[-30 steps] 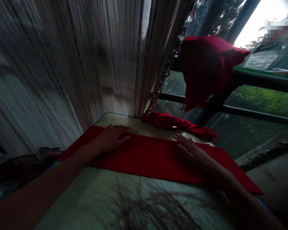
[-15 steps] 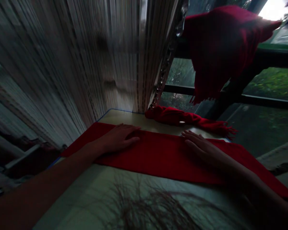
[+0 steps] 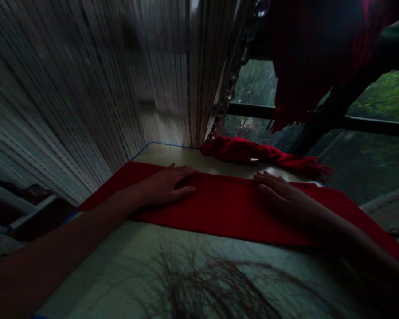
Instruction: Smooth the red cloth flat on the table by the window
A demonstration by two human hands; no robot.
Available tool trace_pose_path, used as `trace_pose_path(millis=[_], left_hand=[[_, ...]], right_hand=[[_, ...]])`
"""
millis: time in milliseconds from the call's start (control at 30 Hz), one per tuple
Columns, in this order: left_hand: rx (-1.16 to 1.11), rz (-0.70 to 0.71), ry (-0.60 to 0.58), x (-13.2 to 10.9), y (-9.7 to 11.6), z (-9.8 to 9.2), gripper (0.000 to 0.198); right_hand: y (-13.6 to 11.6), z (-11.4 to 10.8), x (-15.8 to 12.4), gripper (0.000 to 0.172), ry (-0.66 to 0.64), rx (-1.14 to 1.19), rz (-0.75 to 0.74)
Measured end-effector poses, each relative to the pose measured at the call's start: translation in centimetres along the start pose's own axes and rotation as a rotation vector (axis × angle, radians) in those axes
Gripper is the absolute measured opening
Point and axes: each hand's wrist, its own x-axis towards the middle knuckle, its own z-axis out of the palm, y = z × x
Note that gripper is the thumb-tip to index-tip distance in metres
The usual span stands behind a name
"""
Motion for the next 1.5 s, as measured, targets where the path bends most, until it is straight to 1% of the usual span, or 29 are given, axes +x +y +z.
trace_pose_path(millis=[200, 333, 500, 933, 1167, 1300, 1500], left_hand=[[-0.009, 0.006, -0.007, 0.02, 0.25, -0.07, 0.067], [0.006, 0.001, -0.007, 0.00, 0.27, -0.14, 0.066], [-0.001, -0.005, -0.011, -0.10, 0.38, -0.14, 0.068], [-0.030, 0.029, -0.017, -0.18, 0.69, -0.39, 0.063], [-0.043, 0.036, -0.047, -0.17, 0.70, -0.60, 0.062], [-0.038, 0.042, -0.062, -0.16, 0.46, -0.58, 0.060], [-0.030, 0.069, -0.100, 0.00, 0.48, -0.58, 0.052]], right_hand=[[0.38, 0.19, 0.04, 0.066, -0.001, 0.006, 0.016], [0.23, -0.03, 0.04, 0.065, -0.018, 0.012, 0.014], [0.01, -0.20, -0.01, 0.070, -0.022, 0.010, 0.029], [-0.44, -0.48, -0.02, 0.068, -0.043, 0.001, 0.026], [-0.45, -0.44, -0.09, 0.068, -0.040, -0.008, 0.025], [-0.38, -0.38, -0.04, 0.073, -0.042, -0.011, 0.025], [-0.60, -0.61, -0.05, 0.066, -0.036, -0.014, 0.014]])
